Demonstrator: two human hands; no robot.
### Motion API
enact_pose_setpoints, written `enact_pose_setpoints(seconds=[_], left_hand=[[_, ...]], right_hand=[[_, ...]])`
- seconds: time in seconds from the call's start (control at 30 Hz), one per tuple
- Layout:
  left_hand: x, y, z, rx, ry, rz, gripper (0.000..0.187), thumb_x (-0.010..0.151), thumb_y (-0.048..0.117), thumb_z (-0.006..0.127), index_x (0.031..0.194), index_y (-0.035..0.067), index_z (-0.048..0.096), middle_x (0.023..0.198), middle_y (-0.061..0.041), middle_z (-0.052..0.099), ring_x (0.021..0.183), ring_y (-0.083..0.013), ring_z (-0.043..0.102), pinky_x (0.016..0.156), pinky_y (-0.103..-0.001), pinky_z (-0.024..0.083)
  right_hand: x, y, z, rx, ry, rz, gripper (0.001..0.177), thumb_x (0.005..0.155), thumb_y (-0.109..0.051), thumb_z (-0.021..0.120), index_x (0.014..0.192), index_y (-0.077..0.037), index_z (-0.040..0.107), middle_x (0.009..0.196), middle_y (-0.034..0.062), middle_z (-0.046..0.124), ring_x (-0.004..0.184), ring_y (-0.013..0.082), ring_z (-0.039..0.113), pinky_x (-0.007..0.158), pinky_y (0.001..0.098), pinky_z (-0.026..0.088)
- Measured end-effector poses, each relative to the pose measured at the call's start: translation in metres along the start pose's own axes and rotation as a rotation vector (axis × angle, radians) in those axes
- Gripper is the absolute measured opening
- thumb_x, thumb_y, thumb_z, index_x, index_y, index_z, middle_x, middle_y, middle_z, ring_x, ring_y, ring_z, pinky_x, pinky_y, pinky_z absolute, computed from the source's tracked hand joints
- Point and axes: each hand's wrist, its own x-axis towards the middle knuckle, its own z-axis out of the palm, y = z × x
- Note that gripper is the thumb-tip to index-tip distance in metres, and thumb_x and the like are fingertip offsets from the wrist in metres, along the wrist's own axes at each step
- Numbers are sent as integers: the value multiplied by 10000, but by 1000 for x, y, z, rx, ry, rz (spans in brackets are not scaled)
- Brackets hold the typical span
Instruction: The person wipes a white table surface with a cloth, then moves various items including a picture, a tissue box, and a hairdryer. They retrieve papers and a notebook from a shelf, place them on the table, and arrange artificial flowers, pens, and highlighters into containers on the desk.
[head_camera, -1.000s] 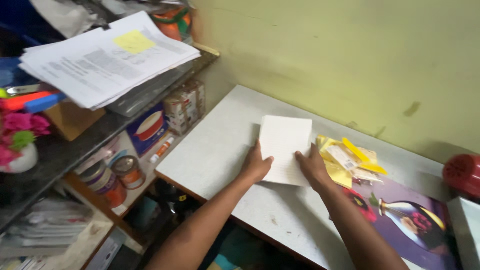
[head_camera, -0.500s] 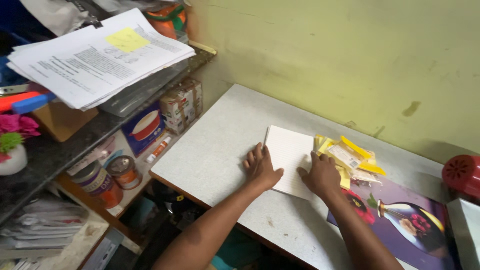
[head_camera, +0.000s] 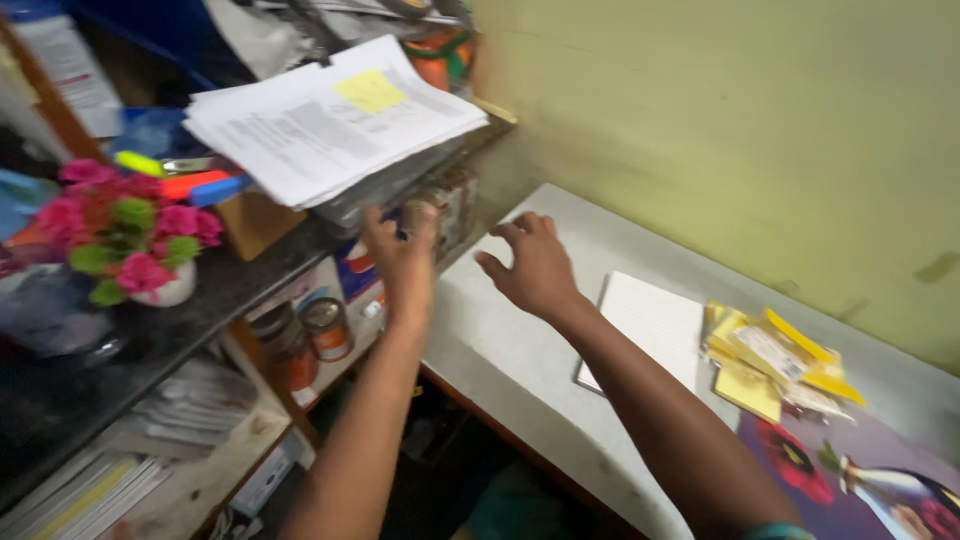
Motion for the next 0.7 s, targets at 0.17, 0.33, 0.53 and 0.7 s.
enact_pose_setpoints(seconds=[0.17,0.33,0.53,0.7], left_hand=[[66,25,-72,-488,134,-145,717,931,381,743,1474,49,413,1295,-99,631,1099,-218,579,865,-382,457],[105,32,-103,-436,-72,-237,456,879,123,734,1300,40,582,1160,-87,699,982,-202,684,760,-356,549],[74,29,-82,-464,-90,-248,509,849,28,713,1317,77,522,1198,-108,684,1007,-231,672,739,-361,537],[52,17,-74,-469,-315,-125,546,899,127,779,1383,43,541,1290,-118,681,1175,-214,648,944,-322,535]], right_hand=[[55,-53,47,707,-366,248,583,927,-526,663,1248,-40,701,1176,134,726,1104,251,687,952,378,540],[71,-83,79,968,-540,446,782,920,-679,464,1327,-41,659,1235,127,679,1171,263,618,970,437,520],[89,-90,77,1549,-440,597,827,956,-686,405,1423,-9,494,1273,222,630,1225,356,586,986,473,502],[117,-90,71,1554,-229,613,569,888,-301,678,1356,-4,551,1231,163,690,1103,289,696,829,460,600]])
